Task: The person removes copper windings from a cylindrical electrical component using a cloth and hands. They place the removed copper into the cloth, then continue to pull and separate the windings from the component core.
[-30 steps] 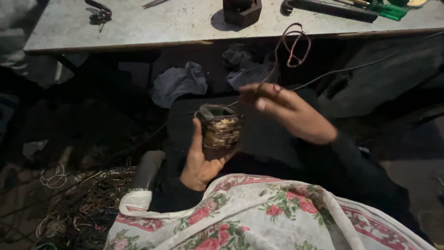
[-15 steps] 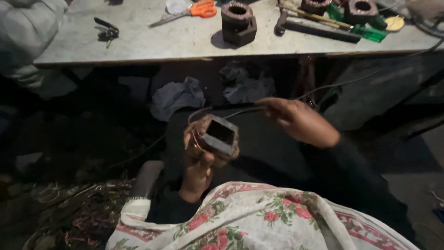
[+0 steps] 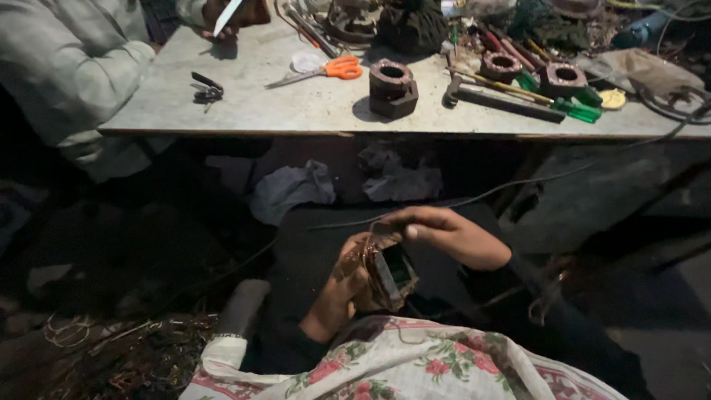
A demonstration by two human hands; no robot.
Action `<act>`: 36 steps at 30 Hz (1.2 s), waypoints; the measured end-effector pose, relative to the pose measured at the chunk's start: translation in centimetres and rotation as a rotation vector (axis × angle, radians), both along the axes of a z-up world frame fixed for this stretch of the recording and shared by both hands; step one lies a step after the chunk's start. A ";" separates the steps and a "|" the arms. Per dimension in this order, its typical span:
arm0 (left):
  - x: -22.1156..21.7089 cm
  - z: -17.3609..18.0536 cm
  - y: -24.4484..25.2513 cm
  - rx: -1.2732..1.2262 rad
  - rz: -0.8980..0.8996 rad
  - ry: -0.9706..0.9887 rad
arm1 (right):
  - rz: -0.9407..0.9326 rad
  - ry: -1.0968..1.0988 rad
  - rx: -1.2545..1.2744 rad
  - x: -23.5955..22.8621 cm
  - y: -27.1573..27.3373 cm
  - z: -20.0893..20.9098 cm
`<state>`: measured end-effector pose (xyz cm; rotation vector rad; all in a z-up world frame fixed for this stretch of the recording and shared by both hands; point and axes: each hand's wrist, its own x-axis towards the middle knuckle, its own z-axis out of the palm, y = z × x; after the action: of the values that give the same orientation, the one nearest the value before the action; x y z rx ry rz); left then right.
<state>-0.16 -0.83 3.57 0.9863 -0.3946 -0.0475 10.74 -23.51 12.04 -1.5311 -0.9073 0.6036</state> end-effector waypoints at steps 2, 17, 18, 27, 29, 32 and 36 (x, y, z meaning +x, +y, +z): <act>0.1 -0.1 0.0 -0.058 -0.081 0.070 | -0.012 0.066 -0.020 0.0 0.0 -0.2; 1.1 -0.3 0.0 -0.220 -0.167 0.211 | 0.054 -0.351 -0.069 0.5 -5.6 3.2; 1.1 -0.3 0.0 -0.223 -0.220 0.140 | 0.098 -0.405 -0.034 0.6 -5.6 3.4; 1.1 -1.1 -0.2 -0.271 -0.122 0.222 | -0.385 -0.062 0.135 0.3 -2.0 1.0; 1.2 -1.4 0.0 -0.296 -0.051 0.262 | -0.402 -0.127 0.227 0.8 -1.5 -0.3; 1.5 -1.8 0.3 -0.305 0.041 0.294 | -0.189 0.034 0.345 1.2 -0.4 -2.6; 1.4 -1.5 0.2 -0.262 -0.008 0.212 | -0.049 0.389 0.380 0.6 -0.3 -3.6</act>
<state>1.21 -0.61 2.08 0.7130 -0.2037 -0.1042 11.39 -23.77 8.45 -1.0452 -0.6382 0.6258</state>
